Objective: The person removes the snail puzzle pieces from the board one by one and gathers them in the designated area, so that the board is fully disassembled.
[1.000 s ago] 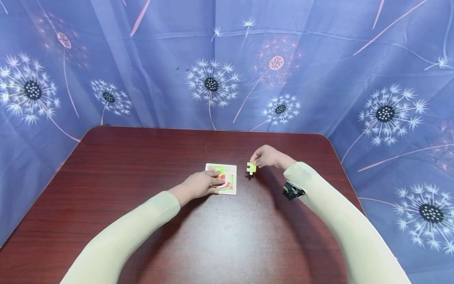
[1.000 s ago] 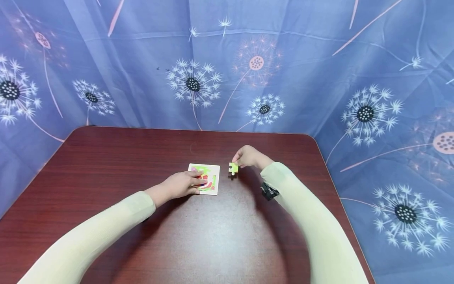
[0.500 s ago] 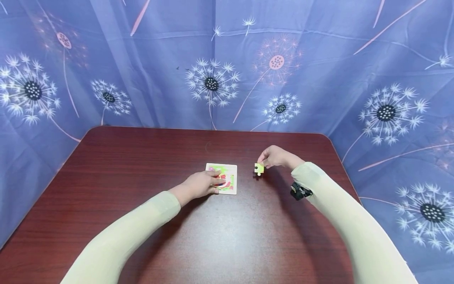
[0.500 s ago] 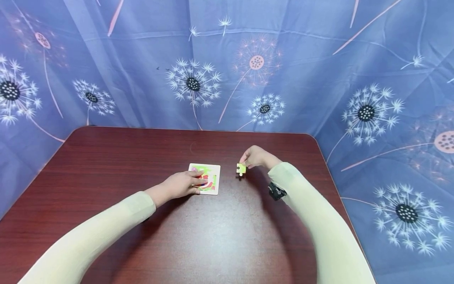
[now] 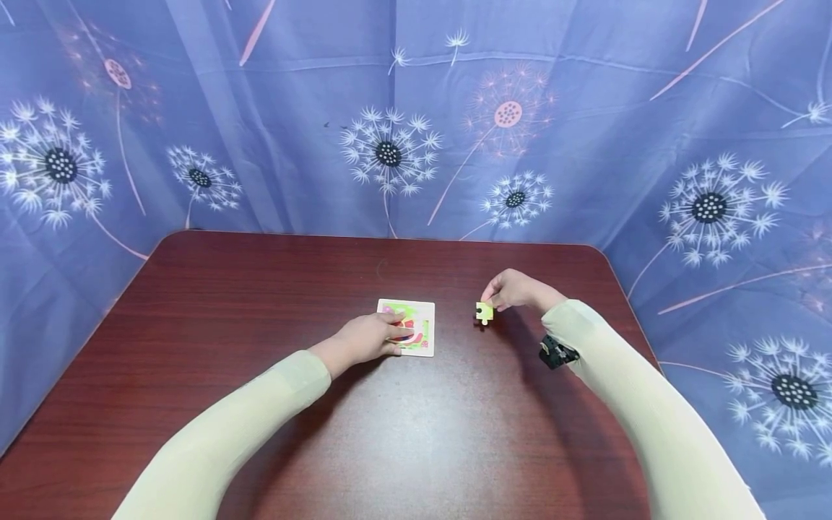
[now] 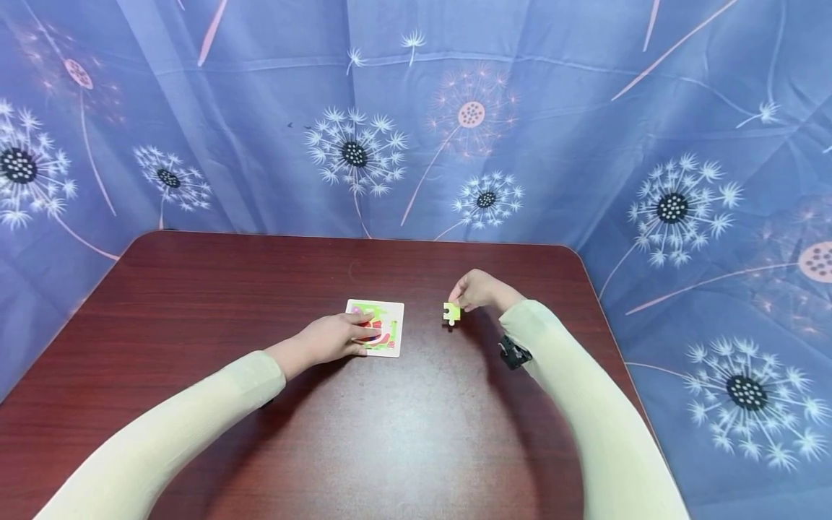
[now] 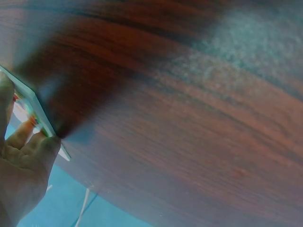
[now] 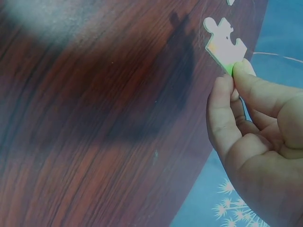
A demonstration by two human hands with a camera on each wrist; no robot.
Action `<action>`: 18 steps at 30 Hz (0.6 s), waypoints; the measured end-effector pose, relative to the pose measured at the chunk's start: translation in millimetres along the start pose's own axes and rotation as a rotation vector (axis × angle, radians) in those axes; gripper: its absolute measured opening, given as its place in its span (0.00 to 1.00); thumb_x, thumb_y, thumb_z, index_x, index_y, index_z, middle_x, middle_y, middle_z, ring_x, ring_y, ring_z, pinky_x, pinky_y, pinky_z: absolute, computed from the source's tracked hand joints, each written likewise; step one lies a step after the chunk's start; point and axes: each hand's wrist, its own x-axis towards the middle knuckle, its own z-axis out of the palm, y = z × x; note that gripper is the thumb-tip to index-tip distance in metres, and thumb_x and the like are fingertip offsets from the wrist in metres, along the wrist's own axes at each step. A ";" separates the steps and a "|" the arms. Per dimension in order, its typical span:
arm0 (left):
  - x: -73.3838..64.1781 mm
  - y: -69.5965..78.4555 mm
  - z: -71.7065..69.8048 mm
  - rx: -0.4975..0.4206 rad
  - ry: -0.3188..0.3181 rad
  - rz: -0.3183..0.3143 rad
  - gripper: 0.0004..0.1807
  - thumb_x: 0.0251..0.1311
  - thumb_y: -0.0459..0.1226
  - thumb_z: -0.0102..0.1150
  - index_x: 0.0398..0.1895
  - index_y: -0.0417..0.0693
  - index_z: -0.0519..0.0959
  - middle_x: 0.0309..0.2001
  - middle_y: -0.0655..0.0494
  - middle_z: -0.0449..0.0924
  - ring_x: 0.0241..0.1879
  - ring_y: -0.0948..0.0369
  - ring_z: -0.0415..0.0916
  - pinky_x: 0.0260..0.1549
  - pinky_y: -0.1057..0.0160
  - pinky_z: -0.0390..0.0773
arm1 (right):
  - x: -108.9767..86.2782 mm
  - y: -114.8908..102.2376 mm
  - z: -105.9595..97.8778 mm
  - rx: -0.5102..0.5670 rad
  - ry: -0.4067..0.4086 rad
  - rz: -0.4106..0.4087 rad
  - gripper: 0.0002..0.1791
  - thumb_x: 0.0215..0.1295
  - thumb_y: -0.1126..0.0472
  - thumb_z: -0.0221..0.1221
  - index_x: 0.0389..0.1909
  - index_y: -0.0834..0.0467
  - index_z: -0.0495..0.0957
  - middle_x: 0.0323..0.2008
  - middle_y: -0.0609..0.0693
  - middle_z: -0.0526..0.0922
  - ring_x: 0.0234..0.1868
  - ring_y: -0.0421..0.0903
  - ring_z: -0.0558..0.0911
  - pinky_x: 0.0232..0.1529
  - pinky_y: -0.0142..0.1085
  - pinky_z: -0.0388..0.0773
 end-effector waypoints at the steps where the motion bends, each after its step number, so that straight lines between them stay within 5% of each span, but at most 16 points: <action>1: 0.2 0.1 0.1 -0.006 -0.003 -0.004 0.26 0.65 0.50 0.64 0.66 0.58 0.80 0.72 0.47 0.74 0.71 0.50 0.73 0.63 0.51 0.79 | -0.7 0.5 -0.4 0.002 0.001 0.000 0.12 0.68 0.72 0.58 0.47 0.76 0.81 0.38 0.56 0.89 0.35 0.38 0.84 0.46 0.36 0.87; 7: 1.4 0.3 0.0 -0.012 -0.011 -0.014 0.26 0.65 0.50 0.64 0.66 0.58 0.79 0.73 0.47 0.72 0.72 0.49 0.72 0.64 0.50 0.79 | -3.5 2.1 -3.0 -0.012 0.006 -0.010 0.12 0.66 0.72 0.58 0.45 0.76 0.82 0.33 0.49 0.88 0.31 0.35 0.80 0.39 0.28 0.81; 18: 1.0 1.4 0.1 -0.018 -0.012 -0.014 0.26 0.65 0.50 0.64 0.66 0.57 0.80 0.73 0.46 0.72 0.72 0.49 0.73 0.64 0.50 0.79 | -8.0 6.4 -8.8 -0.011 -0.019 0.043 0.12 0.69 0.72 0.58 0.48 0.76 0.81 0.40 0.58 0.88 0.37 0.39 0.83 0.47 0.38 0.87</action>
